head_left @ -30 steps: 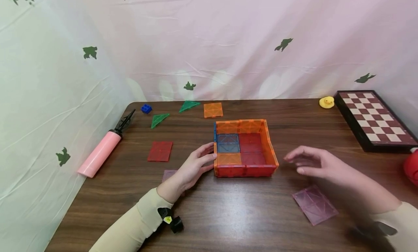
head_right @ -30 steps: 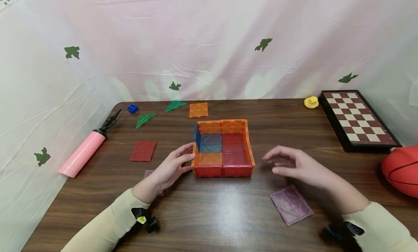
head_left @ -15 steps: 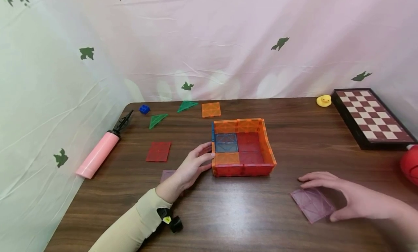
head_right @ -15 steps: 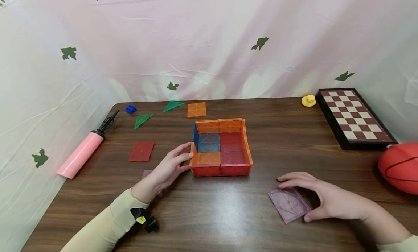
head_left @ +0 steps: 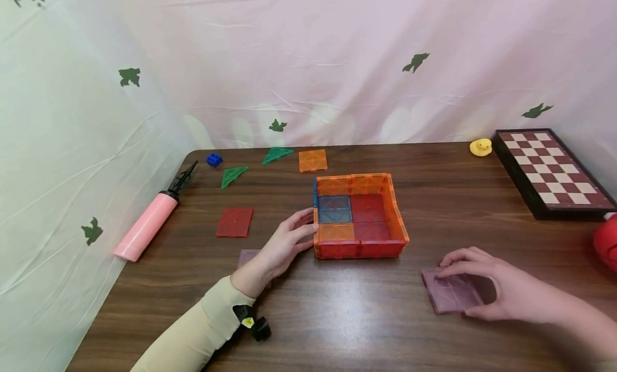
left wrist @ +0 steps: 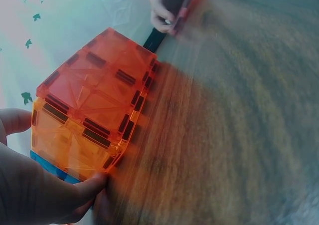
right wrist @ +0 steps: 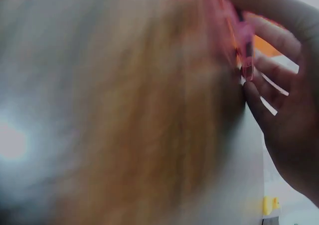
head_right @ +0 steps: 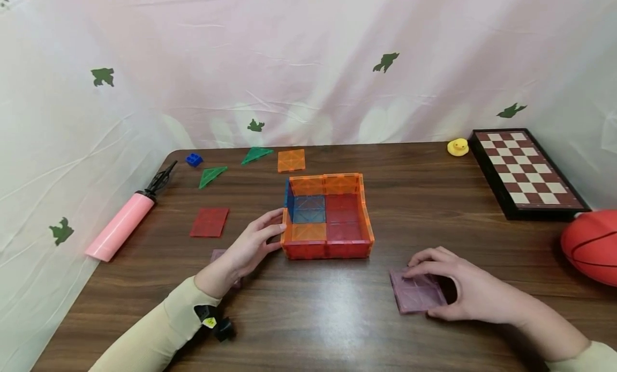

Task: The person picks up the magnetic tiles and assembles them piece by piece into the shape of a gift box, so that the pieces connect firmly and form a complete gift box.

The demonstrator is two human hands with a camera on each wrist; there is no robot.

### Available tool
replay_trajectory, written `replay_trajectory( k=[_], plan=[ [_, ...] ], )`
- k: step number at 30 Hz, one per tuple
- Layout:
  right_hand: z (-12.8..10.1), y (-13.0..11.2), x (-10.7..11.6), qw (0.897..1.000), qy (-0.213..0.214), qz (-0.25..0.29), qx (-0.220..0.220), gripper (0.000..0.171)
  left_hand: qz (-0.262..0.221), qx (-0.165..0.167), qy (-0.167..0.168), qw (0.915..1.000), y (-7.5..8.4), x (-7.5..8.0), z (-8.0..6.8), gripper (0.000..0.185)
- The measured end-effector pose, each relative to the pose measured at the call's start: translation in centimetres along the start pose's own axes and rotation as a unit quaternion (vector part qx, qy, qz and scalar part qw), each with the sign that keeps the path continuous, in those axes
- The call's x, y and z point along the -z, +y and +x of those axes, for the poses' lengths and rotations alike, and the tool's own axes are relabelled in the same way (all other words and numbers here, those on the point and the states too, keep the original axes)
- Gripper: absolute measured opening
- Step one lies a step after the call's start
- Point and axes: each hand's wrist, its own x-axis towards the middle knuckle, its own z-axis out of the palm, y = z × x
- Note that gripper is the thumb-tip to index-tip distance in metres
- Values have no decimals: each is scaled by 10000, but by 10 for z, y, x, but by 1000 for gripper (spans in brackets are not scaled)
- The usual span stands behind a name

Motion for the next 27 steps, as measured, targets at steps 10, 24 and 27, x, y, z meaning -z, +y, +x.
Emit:
replay_trajectory(
  k=[10, 24, 27],
  plan=[
    [42, -3, 44, 9991, 207, 18, -369, 75, 9, -1, -3, 10000, 1, 1, 0, 61],
    [145, -7, 69, 9956, 836, 162, -390, 59, -108, -72, -91, 9999, 0, -2, -1, 65],
    [169, -11, 62, 9960, 755, 234, -420, 55, -90, -76, -95, 9999, 0, -2, -1, 65]
  ],
)
